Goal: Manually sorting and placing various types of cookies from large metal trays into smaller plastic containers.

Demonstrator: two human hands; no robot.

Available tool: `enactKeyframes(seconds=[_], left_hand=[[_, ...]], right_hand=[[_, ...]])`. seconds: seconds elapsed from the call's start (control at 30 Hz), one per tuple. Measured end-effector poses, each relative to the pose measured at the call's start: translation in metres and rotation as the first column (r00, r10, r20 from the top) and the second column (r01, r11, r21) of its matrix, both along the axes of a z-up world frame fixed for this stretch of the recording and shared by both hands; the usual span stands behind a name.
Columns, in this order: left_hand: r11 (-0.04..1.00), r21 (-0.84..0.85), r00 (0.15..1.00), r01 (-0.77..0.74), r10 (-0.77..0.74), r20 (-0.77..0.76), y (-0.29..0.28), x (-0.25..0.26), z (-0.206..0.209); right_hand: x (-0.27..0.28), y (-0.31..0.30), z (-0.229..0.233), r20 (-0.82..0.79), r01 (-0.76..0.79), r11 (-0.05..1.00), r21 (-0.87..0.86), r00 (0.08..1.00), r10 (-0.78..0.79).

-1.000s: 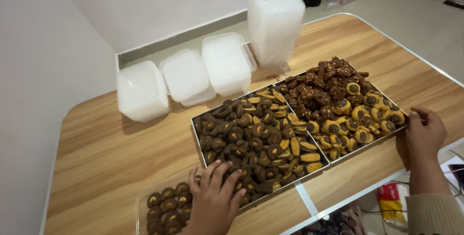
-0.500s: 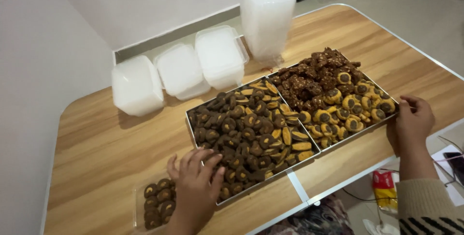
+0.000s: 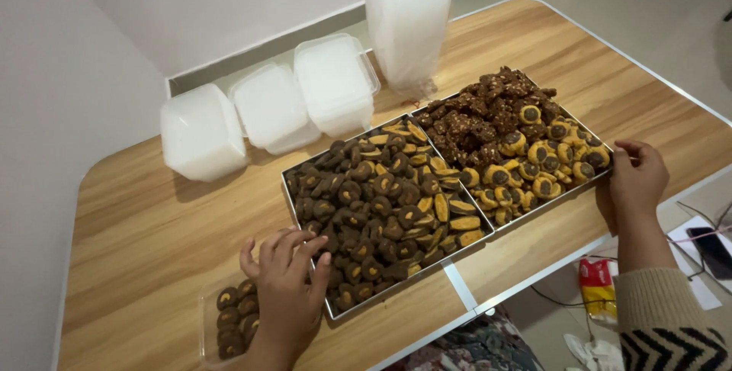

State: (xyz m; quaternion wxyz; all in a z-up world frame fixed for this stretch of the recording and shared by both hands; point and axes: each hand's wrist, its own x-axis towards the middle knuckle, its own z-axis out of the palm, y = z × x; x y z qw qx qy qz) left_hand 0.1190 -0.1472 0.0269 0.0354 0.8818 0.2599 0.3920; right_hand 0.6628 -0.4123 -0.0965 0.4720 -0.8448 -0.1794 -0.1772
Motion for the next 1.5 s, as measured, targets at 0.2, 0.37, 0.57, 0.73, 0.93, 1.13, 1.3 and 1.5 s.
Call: enactKeyframes(seconds=[0.2, 0.37, 0.57, 0.73, 0.93, 1.13, 1.3, 1.5], left_hand=[[0.999, 0.03, 1.0, 0.027, -0.027, 0.014, -0.001, 0.001, 0.003], [0.999, 0.039, 0.999, 0.034, -0.035, 0.02, 0.0, 0.0, 0.003], [0.998, 0.062, 0.999, 0.031, -0.033, 0.028, 0.005, 0.0, -0.003], [0.999, 0.034, 0.999, 0.031, -0.032, 0.023, 0.004, 0.0, -0.004], [0.998, 0.059, 0.999, 0.021, -0.023, 0.024, 0.006, 0.0, -0.003], [0.999, 0.022, 0.999, 0.039, -0.039, 0.014, 0.001, 0.001, 0.005], [0.996, 0.088, 0.999, 0.021, -0.024, 0.031, 0.008, 0.001, -0.005], [0.995, 0.089, 0.999, 0.035, -0.037, 0.024, 0.007, 0.002, -0.002]], right_hand=[[0.0, -0.002, -0.003, 0.032, -0.021, 1.0, 0.019, 0.999, 0.021], [-0.011, 0.003, 0.009, -0.023, 0.008, 0.999, 0.046, 1.0, -0.007], [-0.001, 0.0, -0.001, 0.013, -0.008, 0.999, 0.048, 1.0, 0.008], [-0.004, 0.001, 0.001, -0.01, -0.006, 0.997, 0.072, 1.0, 0.007], [-0.006, 0.002, 0.004, -0.009, -0.003, 0.998, 0.067, 1.0, 0.004], [-0.008, 0.002, 0.006, -0.025, 0.015, 0.998, 0.068, 1.0, -0.013], [-0.014, 0.004, 0.012, -0.016, 0.001, 0.998, 0.055, 1.0, 0.0], [-0.023, 0.008, 0.024, -0.07, 0.003, 0.998, 0.07, 0.998, 0.001]])
